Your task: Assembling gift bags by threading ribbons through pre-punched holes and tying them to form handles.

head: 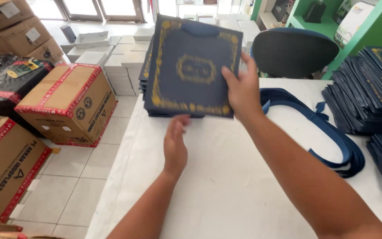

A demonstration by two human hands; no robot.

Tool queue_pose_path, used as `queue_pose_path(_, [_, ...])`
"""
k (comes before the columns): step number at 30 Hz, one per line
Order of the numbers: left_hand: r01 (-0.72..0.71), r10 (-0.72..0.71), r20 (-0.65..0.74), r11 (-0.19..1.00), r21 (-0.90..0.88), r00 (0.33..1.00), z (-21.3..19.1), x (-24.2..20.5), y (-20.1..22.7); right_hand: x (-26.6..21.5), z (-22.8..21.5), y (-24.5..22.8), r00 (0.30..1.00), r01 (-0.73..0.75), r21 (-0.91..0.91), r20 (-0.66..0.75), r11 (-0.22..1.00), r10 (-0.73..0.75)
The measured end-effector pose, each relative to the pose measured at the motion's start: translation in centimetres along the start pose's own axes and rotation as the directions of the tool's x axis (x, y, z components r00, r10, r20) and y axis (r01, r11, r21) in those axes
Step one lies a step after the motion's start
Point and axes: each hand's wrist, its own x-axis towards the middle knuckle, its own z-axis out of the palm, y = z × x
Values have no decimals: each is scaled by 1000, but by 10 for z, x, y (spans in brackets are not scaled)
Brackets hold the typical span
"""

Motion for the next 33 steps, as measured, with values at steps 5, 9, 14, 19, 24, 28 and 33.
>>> queue_pose_path(5, [81,-9,219,943,-323,976,-92,-18,116,117,42,39,994,107,-164,50,981,-100])
queue_pose_path(9, [71,8,380,978,-195,925,-96,-18,119,140,61,62,988,-80,-576,61,813,141])
queue_pose_path(14, [35,18,403,992,-122,915,-90,-15,111,146,64,73,985,-84,-626,65,776,160])
queue_pose_path(19, [-15,39,450,998,-57,892,-87,-17,109,148,63,80,982,179,-863,125,472,-144])
queue_pose_path(24, [-22,34,456,999,-32,889,-87,-19,111,133,85,34,861,484,-780,506,397,-55])
queue_pose_path(28, [-16,32,468,999,-40,883,-88,-18,112,125,98,15,757,413,-852,518,323,399])
queue_pose_path(33, [37,-51,527,999,37,848,-106,-11,139,137,96,39,741,372,-860,501,348,447])
